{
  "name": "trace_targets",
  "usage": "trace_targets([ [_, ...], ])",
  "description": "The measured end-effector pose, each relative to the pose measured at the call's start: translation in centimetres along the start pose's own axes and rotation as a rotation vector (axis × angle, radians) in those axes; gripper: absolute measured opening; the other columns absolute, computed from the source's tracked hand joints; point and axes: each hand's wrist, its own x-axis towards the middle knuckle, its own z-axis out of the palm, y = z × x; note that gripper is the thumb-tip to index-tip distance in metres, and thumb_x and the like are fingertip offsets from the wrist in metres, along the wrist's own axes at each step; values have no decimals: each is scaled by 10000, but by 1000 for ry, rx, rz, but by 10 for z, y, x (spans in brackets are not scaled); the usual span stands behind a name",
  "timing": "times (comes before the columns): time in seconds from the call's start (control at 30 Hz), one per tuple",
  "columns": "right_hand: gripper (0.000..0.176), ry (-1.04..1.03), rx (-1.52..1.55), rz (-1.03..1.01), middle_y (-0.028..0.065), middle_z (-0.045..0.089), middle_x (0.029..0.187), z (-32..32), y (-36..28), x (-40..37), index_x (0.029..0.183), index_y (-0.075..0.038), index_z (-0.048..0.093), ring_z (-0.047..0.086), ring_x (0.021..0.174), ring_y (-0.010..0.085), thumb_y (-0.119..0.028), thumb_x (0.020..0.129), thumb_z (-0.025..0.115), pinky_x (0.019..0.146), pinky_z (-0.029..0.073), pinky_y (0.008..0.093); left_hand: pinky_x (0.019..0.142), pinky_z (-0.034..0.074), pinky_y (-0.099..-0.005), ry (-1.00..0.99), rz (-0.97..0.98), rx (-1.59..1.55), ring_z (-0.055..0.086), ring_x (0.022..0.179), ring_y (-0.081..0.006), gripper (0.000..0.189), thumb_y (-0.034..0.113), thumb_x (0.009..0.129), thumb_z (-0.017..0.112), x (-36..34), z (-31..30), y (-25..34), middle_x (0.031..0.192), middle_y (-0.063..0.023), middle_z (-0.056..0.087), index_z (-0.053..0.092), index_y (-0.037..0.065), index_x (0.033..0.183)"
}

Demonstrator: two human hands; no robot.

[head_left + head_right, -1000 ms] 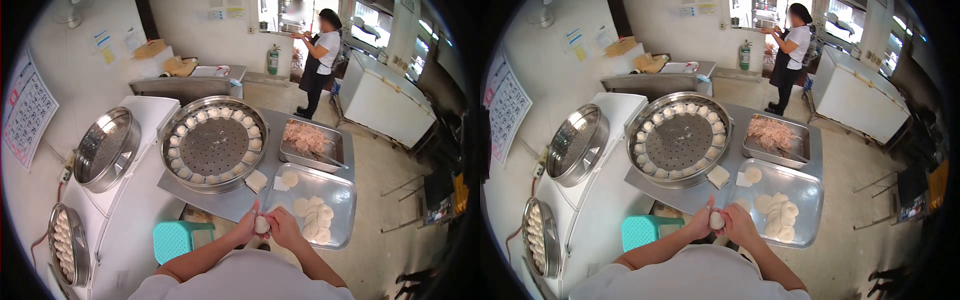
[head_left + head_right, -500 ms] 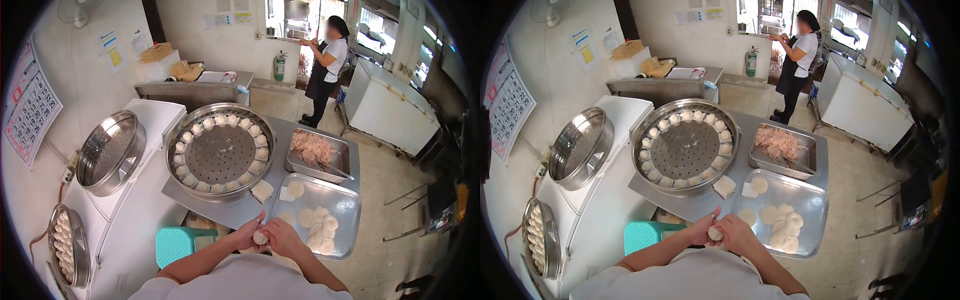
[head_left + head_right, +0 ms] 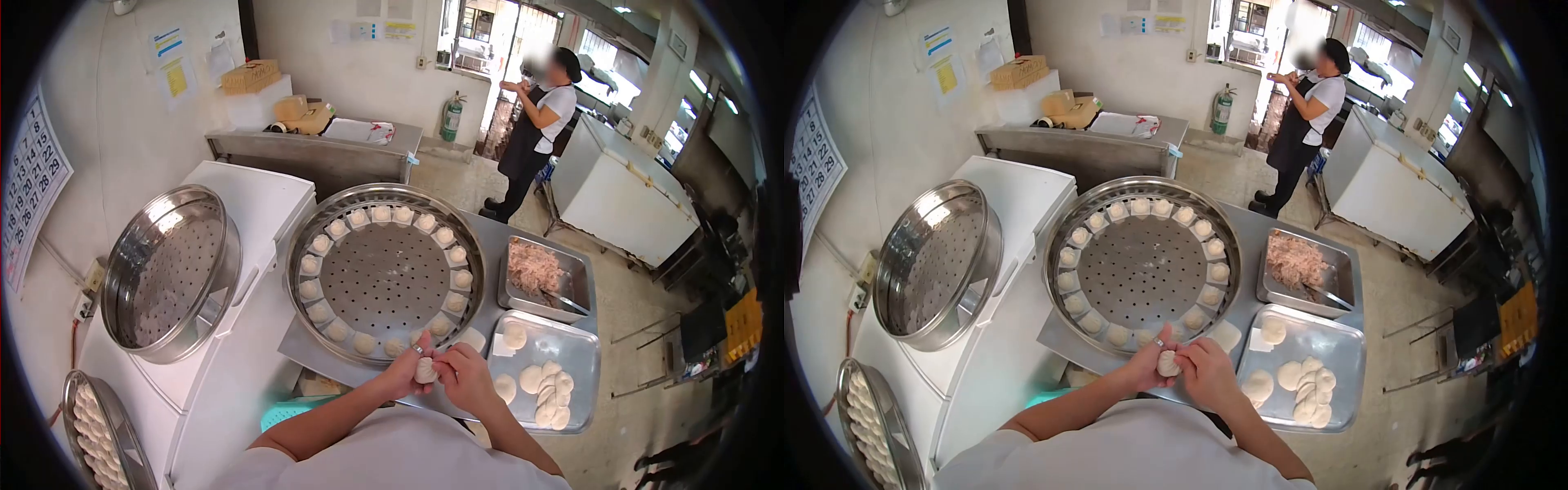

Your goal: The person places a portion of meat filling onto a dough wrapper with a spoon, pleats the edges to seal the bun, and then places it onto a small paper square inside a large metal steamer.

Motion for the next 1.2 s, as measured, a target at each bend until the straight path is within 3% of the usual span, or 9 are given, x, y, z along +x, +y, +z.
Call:
trace_targets([
  [0.1,63,11,-56,9,148,647,869,20,-6,12,928,-8,717,647,793,338,-15,866,714,686,529,419,416,397,-317,34,157,99,595,526,-192,750,829,963,325,6,-19,2,743,-51,650,623,141,960],
  [0.23,88,-2,-115,-53,158,644,894,22,-9,35,975,-12,695,642,836,377,-34,890,686,711,531,435,411,411,-327,109,148,5,613,539,-208,796,822,970,309,1,-27,21,722,-94,655,635,100,892],
  [0.4,119,105,-12,65,153,652,872,-12,-40,74,1001,-7,696,647,825,361,-1,883,696,701,533,433,400,394,-307,64,175,-96,611,529,-198,829,858,938,318,-12,-22,65,719,-94,659,637,99,841],
  [0.7,96,-53,-87,-65,131,608,944,34,-26,77,978,-35,702,621,857,342,-56,885,712,729,524,431,409,401,-314,102,95,-140,624,533,-202,807,867,928,315,0,-40,63,738,-43,655,612,118,964],
  [0.8,82,-57,-136,-78,132,600,927,39,-16,75,961,-37,686,622,849,343,-84,896,702,716,523,442,447,454,-345,2,83,-205,648,576,-217,796,853,943,306,-4,-41,61,778,-45,673,612,121,1014],
  [0.83,75,-21,-145,-97,140,600,873,40,-12,76,936,-14,676,620,808,334,-29,871,712,681,516,427,490,499,-382,-12,124,-223,670,619,-220,773,812,973,319,-1,-44,55,812,-47,690,613,105,1075],
  [0.93,59,5,-150,-60,152,587,856,42,-6,78,928,-4,655,603,797,355,-39,893,687,683,504,446,558,537,-393,183,253,-276,676,705,-202,741,770,1007,309,15,-35,42,825,-28,676,632,104,996],
  [1.03,63,29,-171,-31,163,578,849,43,-1,80,910,4,634,589,789,374,-52,917,662,687,491,465,496,504,-365,225,507,-136,653,651,-189,722,739,1030,307,27,-30,36,815,-35,669,630,95,977],
  [1.2,85,48,-201,-1,161,588,908,44,9,83,989,-17,652,614,830,377,-91,948,642,711,513,463,442,452,-307,239,427,-47,609,576,-151,706,745,1019,347,17,-21,58,761,-34,645,624,103,920],
])
